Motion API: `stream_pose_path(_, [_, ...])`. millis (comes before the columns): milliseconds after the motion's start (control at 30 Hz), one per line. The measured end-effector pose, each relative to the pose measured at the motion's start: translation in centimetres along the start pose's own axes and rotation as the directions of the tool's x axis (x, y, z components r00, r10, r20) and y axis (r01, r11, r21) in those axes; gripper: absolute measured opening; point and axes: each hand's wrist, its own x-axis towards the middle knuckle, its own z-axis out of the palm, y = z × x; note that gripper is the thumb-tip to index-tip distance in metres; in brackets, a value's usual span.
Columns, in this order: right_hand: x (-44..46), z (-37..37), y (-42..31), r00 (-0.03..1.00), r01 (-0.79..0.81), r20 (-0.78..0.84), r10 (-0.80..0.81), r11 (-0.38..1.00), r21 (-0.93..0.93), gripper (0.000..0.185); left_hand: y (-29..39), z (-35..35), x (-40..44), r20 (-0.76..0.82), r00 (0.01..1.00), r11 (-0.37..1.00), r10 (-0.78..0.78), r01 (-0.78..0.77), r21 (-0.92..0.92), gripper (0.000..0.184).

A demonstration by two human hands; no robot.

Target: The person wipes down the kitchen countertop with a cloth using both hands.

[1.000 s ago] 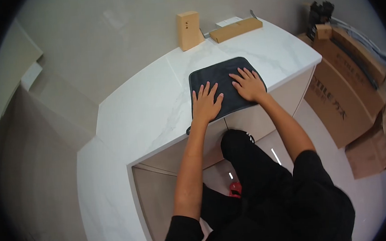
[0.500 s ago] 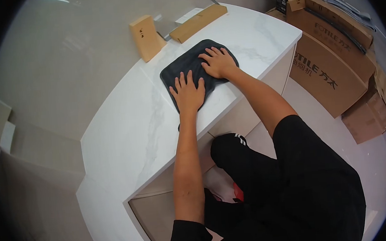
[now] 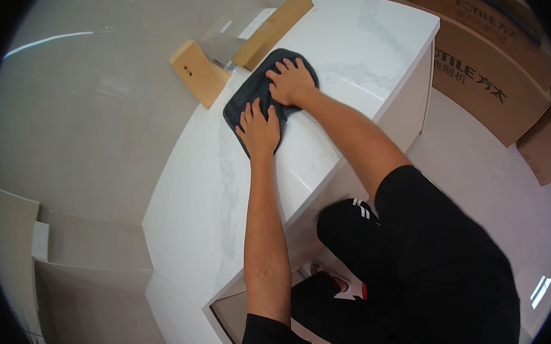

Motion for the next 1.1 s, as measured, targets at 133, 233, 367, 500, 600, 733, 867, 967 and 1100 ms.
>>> stream_pose_path(133, [0.0, -0.5, 0.0, 1.0, -0.022, -0.014, 0.021, 1.0, -0.022, 0.05, 0.3, 0.6, 0.6, -0.032, 0.999, 1.0, -0.008, 0.009, 0.027, 0.059])
stream_pose_path(233, [-1.5, -0.2, 0.2, 1.0, 0.014, -0.025, -0.015, 1.0, -0.016, 0.052, 0.2, 0.6, -0.6, -0.031, 0.999, 0.999, 0.007, -0.005, 0.035, 0.059])
stream_pose_path(367, [-5.3, -1.0, 1.0, 0.995, 0.096, -0.04, -0.095, 0.995, 0.024, 0.054, 0.3, -0.4, -3.6, -0.002, 0.999, 0.996, 0.044, -0.044, 0.074, 0.063])
stream_pose_path(500, [-11.2, -3.2, 2.2, 0.978, 0.209, 0.005, -0.209, 0.978, -0.011, 0.058, 1.8, -3.1, -8.5, 0.052, 0.994, 0.995, 0.099, -0.098, -0.016, 0.071])
stream_pose_path(600, [-15.2, -5.2, 3.3, 0.962, 0.271, 0.042, -0.271, 0.962, 0.001, 0.06, 2.5, -3.9, -12.0, 0.036, 0.985, 0.986, 0.167, -0.168, 0.007, 0.072])
stream_pose_path(733, [-16.9, -6.8, 3.8, 0.958, 0.28, 0.068, -0.279, 0.96, -0.006, 0.06, 3.1, -4.5, -13.1, 0.042, 0.987, 0.988, 0.155, -0.156, 0.011, 0.074])
stream_pose_path(867, [-14.9, -7.5, 3.9, 0.964, 0.215, 0.157, -0.212, 0.977, 0.001, 0.061, 3.7, -3.9, -12.3, 0.073, 0.993, 0.996, 0.092, -0.093, -0.002, 0.075])
stream_pose_path(967, [-12.5, -6.6, 4.5, 0.965, 0.212, 0.16, -0.208, 0.977, -0.013, 0.061, 4.6, -3.1, -11.0, 0.071, 0.997, 0.999, 0.041, -0.043, 0.03, 0.076])
stream_pose_path(1100, [-9.3, -5.9, 5.0, 0.97, 0.206, 0.137, -0.201, 0.978, -0.027, 0.057, 5.6, -2.1, -8.3, 0.089, 0.996, 0.999, -0.011, 0.007, 0.043, 0.077])
